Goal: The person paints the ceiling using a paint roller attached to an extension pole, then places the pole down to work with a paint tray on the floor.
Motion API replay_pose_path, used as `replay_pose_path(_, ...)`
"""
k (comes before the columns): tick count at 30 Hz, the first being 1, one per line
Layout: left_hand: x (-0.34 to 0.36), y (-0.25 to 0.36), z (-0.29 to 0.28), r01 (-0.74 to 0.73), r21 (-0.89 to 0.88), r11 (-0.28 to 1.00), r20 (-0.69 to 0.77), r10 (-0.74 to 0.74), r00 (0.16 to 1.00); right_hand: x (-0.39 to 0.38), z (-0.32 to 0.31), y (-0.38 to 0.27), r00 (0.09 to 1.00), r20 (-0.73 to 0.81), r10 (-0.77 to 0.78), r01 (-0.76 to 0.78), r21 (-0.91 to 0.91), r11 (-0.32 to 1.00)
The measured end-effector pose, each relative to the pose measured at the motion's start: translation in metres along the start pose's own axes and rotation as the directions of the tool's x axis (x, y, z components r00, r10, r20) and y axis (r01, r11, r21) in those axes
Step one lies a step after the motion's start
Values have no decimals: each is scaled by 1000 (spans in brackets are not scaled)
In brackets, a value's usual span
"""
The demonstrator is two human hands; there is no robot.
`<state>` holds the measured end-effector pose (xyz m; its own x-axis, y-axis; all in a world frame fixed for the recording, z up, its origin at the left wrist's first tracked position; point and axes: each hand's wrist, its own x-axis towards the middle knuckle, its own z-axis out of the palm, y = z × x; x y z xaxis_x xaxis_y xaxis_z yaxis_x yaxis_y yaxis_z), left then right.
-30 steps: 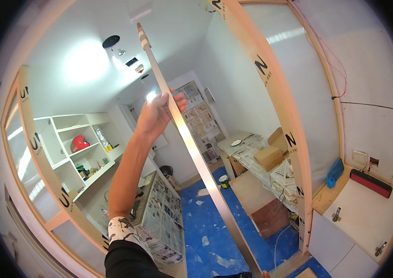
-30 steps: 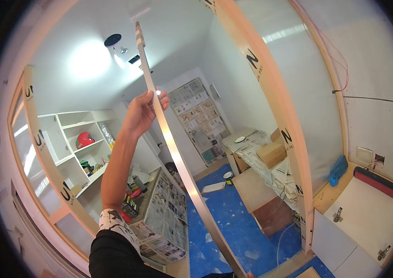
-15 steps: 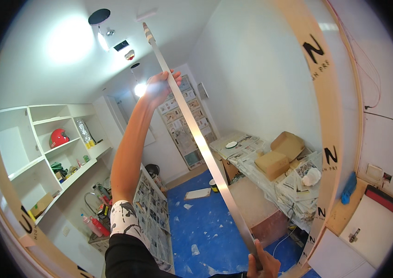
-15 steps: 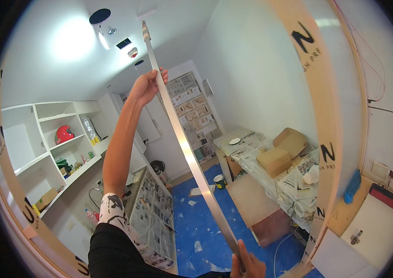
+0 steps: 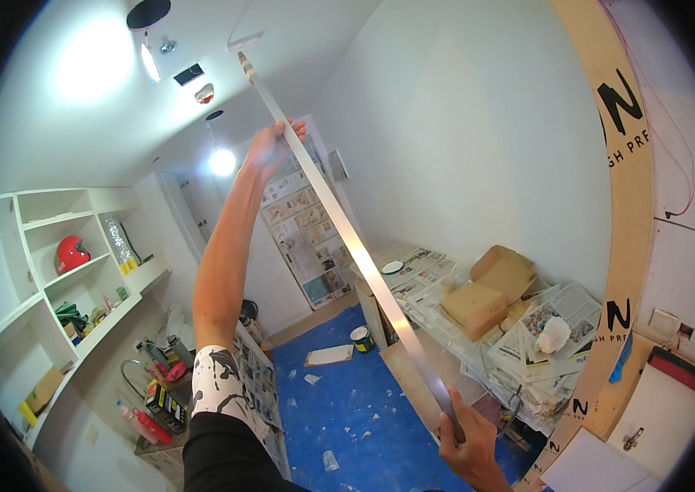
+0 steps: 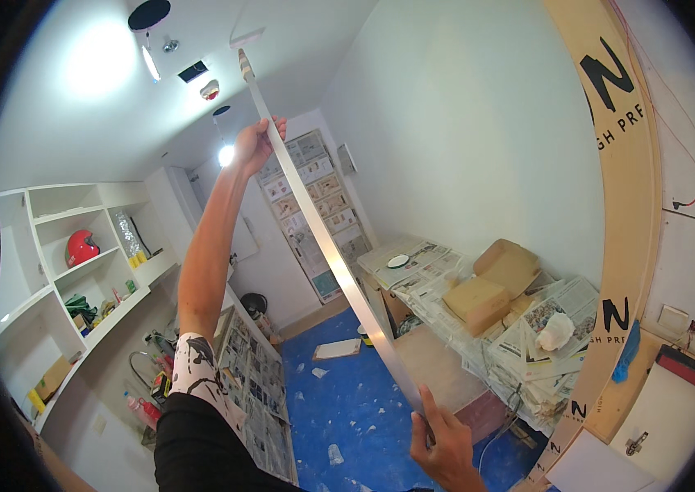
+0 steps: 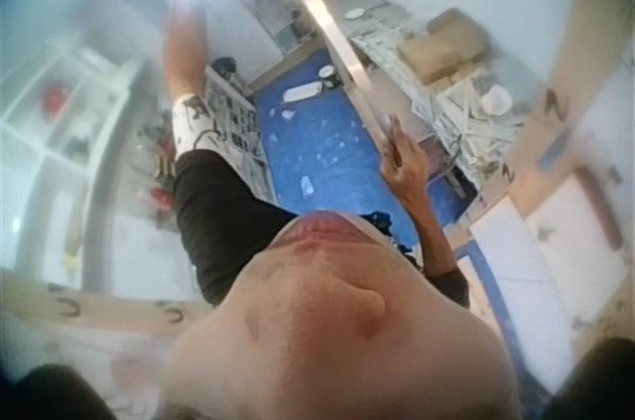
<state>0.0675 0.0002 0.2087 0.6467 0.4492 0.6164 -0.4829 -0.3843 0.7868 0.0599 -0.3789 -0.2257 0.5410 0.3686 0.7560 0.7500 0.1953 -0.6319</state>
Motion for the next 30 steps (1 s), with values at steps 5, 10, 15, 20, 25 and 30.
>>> replay_pose_path(5, -45, 20, 54, -67, 4, 998, 15, 67, 998, -40, -47, -7, 996, -78, -50, 49, -7, 999)
replay_pose_path(10, -127, 59, 153, -103, 41, 994, 48, 101, 994, -106, -148, -9, 1000, -10, 27, -28, -53, 998)
replay_pose_path(15, -204, 97, 265, -126, 14, 992, 137, 123, 983, -178, -266, -5, 998, -41, -43, 33, -213, 976)
replay_pose_path(20, -269, 138, 360, -158, -38, 987, 176, 163, 971, -226, -377, -48, 995, -89, -38, 15, -252, 968)
replay_pose_path(25, -328, 182, 424, -161, -37, 986, 200, 166, 966, -279, -449, -76, 994, -106, -34, -4, -342, 940)
replay_pose_path(30, -374, 206, 475, -159, -73, 985, 245, 172, 954, -321, -491, -101, 983, -183, -12, -67, -417, 907)
